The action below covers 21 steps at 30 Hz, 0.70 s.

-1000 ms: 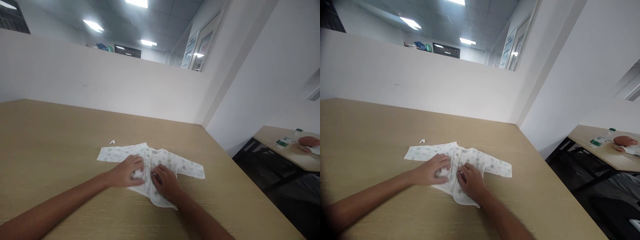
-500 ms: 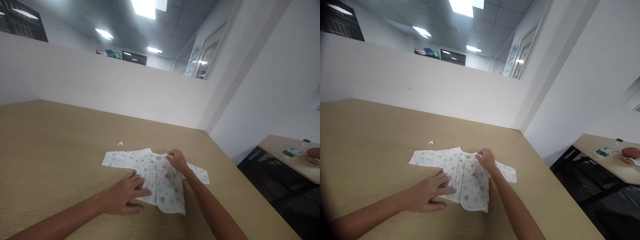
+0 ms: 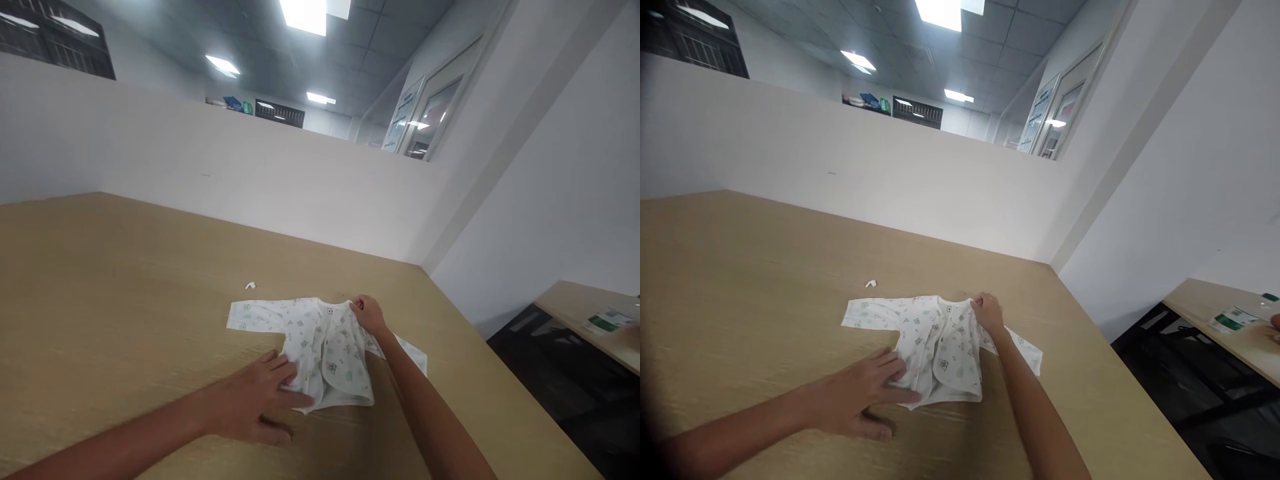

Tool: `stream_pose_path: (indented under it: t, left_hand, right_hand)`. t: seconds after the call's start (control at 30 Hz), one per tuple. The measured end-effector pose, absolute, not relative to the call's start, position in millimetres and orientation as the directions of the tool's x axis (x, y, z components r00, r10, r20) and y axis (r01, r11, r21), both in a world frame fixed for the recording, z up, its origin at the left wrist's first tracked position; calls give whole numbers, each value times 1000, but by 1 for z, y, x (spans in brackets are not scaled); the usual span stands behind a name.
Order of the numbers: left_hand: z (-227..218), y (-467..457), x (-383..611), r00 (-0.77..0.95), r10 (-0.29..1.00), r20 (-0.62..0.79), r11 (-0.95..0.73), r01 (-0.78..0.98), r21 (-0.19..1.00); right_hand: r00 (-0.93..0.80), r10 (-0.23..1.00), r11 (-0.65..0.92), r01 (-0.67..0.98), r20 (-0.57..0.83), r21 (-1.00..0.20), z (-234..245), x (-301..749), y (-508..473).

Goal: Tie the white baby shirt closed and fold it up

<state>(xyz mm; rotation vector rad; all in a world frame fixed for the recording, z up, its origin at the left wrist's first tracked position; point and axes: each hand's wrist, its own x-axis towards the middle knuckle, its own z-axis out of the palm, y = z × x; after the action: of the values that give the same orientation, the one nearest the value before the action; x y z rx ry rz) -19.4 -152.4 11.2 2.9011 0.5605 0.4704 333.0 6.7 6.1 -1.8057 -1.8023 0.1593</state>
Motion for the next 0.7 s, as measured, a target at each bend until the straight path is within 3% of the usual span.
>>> stream_pose_path:
  t: [0.13,0.2,0.3,0.4,0.5,0.57,0.7]
  left_hand:
    - [16,-152,-21,869,378,319,-922,321,216]
    - [22,-142,-17,846,407,345,-907,330,261]
    - [27,-107,1,771,527,356,-839,405,364]
    - [21,-57,29,694,652,305,-739,491,462]
    - [6,-15,52,668,719,190,-661,573,485]
    - [-6,0,59,665,729,164,-656,608,448]
    - [-25,5,59,681,687,254,-723,608,327]
  right_hand:
    - [18,897,205,869,441,-451,23,316,-33]
    - [-159,825,438,787,543,-435,32,306,-72]
    - [-459,757,645,634,465,-426,38,293,-141]
    - [-580,745,667,628,330,-401,35,286,-198]
    - [-527,806,592,697,270,-405,24,283,-229]
    - [-485,834,551,719,263,-423,14,284,-238]
    - [-488,828,560,709,275,-429,1,291,-250]
